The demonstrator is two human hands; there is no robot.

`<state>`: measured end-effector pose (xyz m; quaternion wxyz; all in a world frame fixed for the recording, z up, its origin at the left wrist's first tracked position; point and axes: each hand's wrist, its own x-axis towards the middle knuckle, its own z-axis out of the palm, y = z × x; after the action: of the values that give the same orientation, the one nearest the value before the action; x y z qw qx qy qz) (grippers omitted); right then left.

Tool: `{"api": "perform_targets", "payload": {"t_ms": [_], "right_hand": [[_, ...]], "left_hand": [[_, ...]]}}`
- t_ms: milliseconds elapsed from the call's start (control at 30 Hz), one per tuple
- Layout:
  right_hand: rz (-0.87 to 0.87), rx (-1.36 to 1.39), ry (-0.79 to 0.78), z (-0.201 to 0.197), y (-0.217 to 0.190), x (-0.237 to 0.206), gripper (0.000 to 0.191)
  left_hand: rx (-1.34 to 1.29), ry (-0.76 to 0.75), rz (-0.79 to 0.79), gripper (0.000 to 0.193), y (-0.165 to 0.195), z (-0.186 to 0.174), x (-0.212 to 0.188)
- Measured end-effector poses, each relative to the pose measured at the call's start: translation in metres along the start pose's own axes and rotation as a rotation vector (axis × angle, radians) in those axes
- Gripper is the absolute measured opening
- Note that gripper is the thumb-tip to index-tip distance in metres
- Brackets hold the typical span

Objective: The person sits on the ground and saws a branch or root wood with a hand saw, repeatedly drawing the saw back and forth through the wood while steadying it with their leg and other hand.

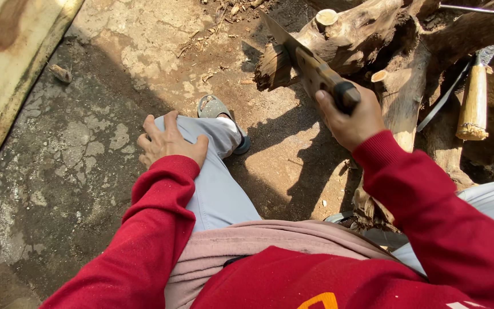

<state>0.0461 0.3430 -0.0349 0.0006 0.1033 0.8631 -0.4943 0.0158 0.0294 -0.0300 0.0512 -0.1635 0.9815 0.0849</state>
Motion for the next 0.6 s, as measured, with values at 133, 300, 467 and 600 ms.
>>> {"api": "perform_targets", "payload": {"t_ms": [133, 300, 467, 600], "right_hand": [[-0.019, 0.029, -0.012, 0.018, -0.025, 0.030, 0.029], [0.108, -0.026, 0.001, -0.015, -0.020, -0.081, 0.034], [0.154, -0.034, -0.005, -0.023, 0.002, -0.082, 0.032], [0.040, -0.058, -0.024, 0.009, -0.015, 0.020, 0.028]], "left_hand": [[0.010, -0.020, -0.009, 0.078, -0.001, -0.002, 0.001], [0.004, -0.013, 0.002, 0.079, -0.001, 0.000, 0.000], [0.010, 0.000, 0.010, 0.077, -0.001, 0.003, -0.001], [0.020, -0.010, 0.000, 0.078, -0.001, 0.000, 0.002]]}}
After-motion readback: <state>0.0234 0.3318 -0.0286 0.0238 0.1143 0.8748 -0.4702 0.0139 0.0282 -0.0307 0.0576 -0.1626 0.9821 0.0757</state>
